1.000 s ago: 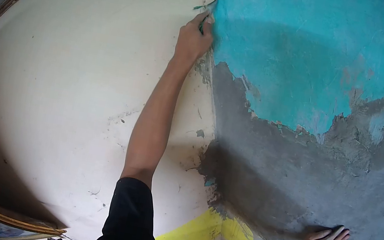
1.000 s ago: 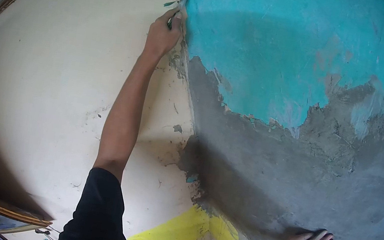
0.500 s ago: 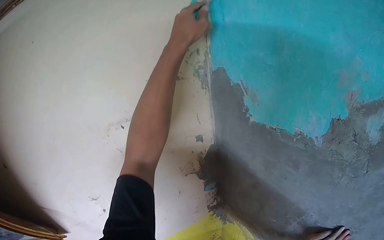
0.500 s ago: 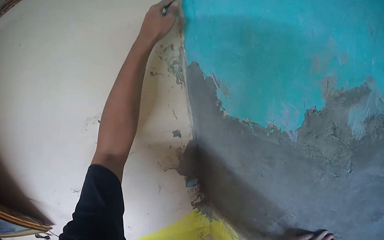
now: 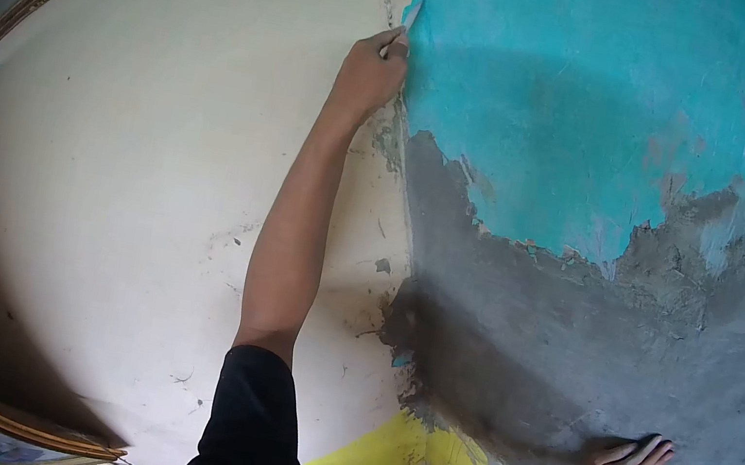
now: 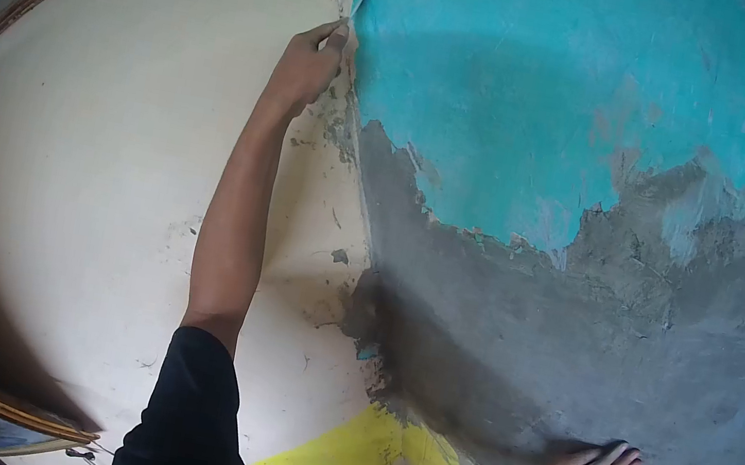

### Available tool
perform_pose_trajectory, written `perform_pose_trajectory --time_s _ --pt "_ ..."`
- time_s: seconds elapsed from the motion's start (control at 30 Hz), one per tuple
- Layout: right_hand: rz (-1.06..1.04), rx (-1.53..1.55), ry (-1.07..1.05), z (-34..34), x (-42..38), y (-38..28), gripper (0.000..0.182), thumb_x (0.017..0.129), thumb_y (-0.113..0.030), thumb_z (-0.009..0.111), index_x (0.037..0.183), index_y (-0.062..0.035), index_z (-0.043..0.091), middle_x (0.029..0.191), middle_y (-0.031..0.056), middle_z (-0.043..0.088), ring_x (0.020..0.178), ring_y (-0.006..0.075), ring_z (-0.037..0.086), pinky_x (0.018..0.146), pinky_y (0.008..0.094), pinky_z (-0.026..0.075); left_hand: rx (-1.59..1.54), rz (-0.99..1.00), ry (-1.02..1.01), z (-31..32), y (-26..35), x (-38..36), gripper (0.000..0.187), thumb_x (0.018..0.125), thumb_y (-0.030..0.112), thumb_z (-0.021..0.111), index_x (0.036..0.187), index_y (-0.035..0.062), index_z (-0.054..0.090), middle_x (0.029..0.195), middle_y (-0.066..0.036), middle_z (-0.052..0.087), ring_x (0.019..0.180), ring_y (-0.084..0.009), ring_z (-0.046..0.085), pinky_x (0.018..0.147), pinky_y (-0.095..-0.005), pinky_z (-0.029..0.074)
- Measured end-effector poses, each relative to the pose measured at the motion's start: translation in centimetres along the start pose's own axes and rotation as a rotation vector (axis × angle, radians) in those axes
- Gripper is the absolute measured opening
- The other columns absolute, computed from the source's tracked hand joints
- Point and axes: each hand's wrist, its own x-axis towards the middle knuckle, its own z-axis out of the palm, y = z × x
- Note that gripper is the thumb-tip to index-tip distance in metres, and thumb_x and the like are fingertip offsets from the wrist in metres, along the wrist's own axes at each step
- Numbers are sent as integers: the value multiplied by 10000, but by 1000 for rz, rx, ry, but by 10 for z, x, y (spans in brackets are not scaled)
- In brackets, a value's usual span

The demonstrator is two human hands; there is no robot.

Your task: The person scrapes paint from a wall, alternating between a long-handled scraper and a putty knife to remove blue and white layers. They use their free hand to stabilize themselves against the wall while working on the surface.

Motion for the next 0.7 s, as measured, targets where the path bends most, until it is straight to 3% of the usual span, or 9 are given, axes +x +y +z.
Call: perform_pose_trajectory --time_s 0.23,0.33,0.57,0.7 --pt "10 -2 -23 2 -5 5 469 988 -217 364 1320 75 518 1446 214 444 1399 346 345 1172 488 157 -12 -109 14 -2 15 24 431 930 274 484 1245 11 614 1168 -283 627 1130 -382 607 981 -381 452" --pt "16 -11 -29 5 -12 7 468 985 -213 364 1320 76 518 1443 219 445 1400 349 344 1171 491 154 57 29 -13 0 2 1 434 930 277 488 1247 8 612 1154 -286 633 1107 -373 622 959 -374 463" --pt "14 -6 -16 1 -5 4 457 1000 -208 355 1330 63 515 1439 204 459 1382 353 372 1163 483 167 52 -55 16 -2 12 28 437 929 276 489 1253 8 609 1104 -288 652 1069 -354 644 928 -368 480" --pt "-2 -32 -20 1 -6 5 466 985 -210 370 1319 79 516 1435 228 450 1384 363 365 1165 496 173 151 159 -9 -22 -7 56 432 923 262 474 1271 42 604 1084 -274 660 1071 -369 637 946 -389 476"
